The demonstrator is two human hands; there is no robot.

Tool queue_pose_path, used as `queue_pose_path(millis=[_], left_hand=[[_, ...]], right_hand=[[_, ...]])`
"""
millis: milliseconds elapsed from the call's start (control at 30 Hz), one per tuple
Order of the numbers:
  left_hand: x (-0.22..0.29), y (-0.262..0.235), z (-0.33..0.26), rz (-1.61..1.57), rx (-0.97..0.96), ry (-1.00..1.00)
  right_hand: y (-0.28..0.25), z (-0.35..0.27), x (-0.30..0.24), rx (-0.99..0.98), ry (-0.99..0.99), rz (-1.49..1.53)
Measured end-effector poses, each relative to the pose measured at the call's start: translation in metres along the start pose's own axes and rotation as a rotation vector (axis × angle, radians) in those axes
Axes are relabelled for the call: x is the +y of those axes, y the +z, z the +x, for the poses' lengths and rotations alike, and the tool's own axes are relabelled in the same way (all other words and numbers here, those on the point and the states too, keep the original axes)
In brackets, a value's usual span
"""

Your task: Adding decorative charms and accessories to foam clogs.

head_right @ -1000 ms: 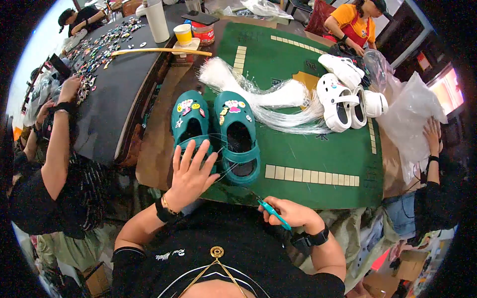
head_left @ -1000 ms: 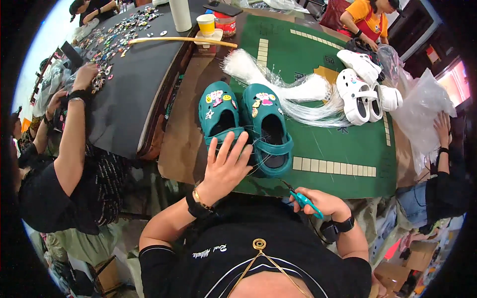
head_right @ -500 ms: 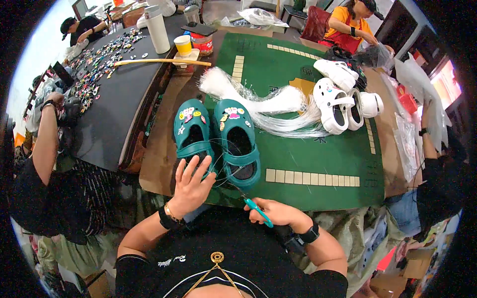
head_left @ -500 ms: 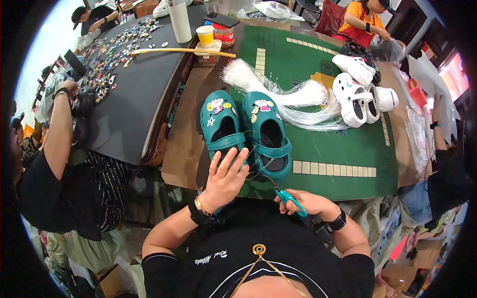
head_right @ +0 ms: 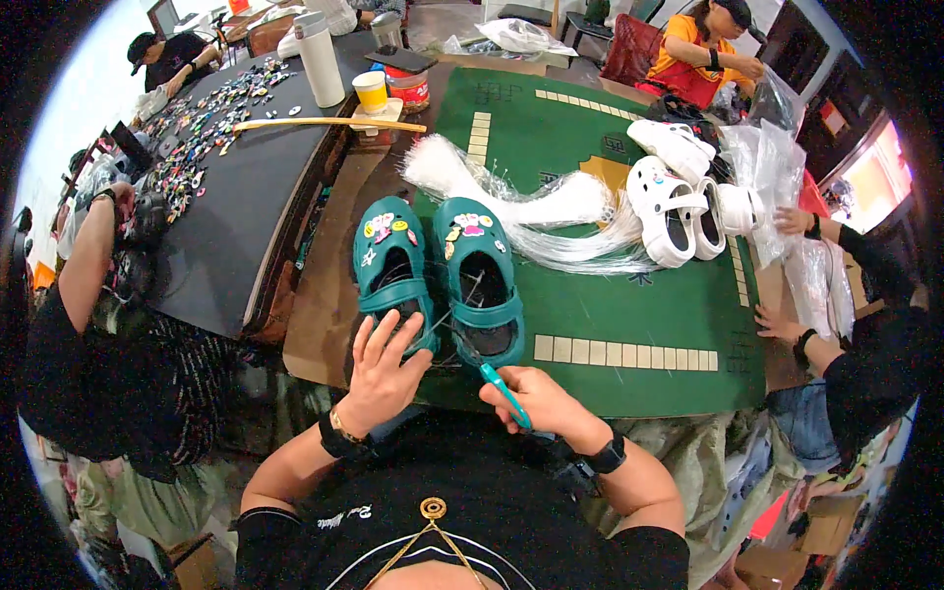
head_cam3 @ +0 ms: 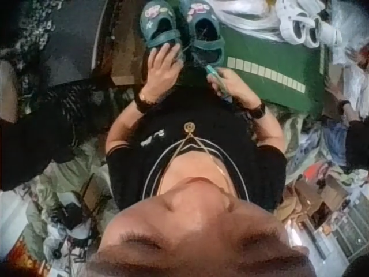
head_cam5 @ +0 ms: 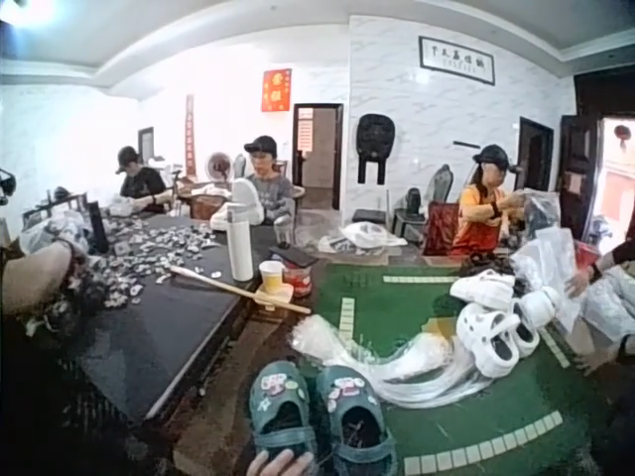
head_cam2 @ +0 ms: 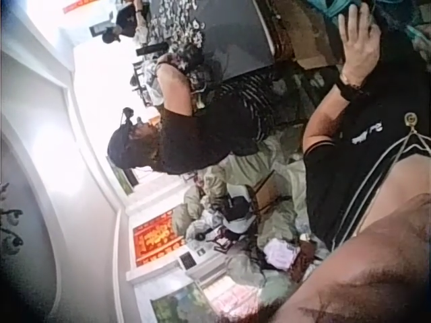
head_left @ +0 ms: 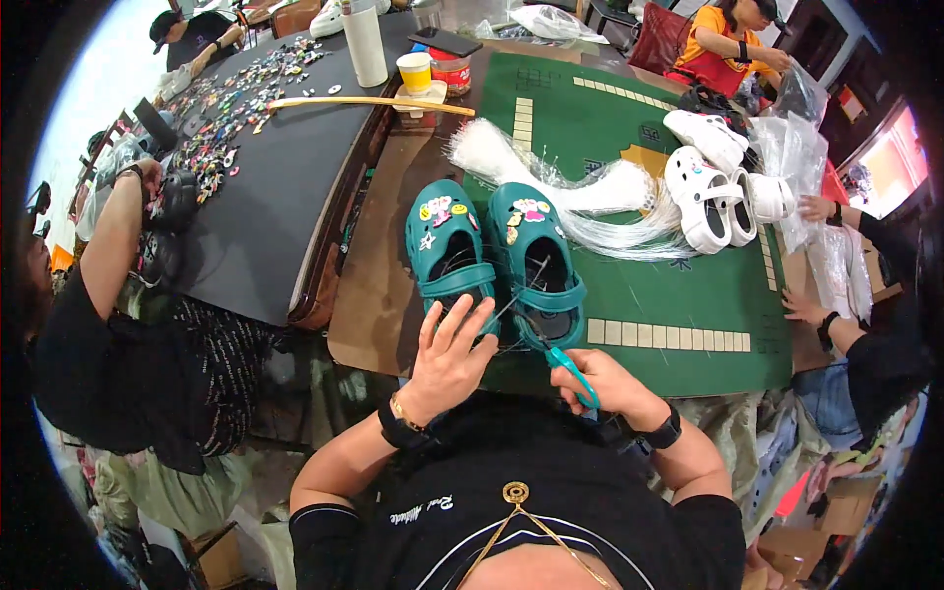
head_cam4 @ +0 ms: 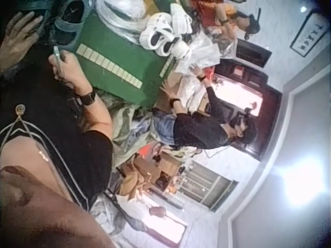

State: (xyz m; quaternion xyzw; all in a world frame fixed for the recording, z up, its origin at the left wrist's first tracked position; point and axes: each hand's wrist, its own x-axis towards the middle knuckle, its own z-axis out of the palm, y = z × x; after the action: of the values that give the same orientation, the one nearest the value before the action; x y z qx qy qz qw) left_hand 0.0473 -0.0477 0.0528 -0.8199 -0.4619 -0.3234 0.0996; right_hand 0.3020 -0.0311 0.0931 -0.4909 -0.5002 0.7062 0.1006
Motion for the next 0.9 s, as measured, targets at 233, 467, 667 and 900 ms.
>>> queue_pose_path(millis=[233, 467, 667, 900], left_hand=[[-0.024, -0.041, -0.012, -0.342, 0.111, -0.221], [-0.045, -0.081, -0.014, -0.868, 0.394, -0.55], [-0.05, -0.111, 0.016, -1.3, 0.57, -0.633], [-0.056, -0.086, 0.05, -0.402, -0.069, -0.738]], right_hand=[[-0.07, -0.054, 0.011, 0.234, -0.071, -0.136], [-0.172, -0.062, 0.073, 1.142, 0.111, -0.923], [-0.222, -0.037, 0.098, 1.355, 0.254, -0.883], [-0.253, -0.036, 0.088, 1.226, 0.356, -0.891]])
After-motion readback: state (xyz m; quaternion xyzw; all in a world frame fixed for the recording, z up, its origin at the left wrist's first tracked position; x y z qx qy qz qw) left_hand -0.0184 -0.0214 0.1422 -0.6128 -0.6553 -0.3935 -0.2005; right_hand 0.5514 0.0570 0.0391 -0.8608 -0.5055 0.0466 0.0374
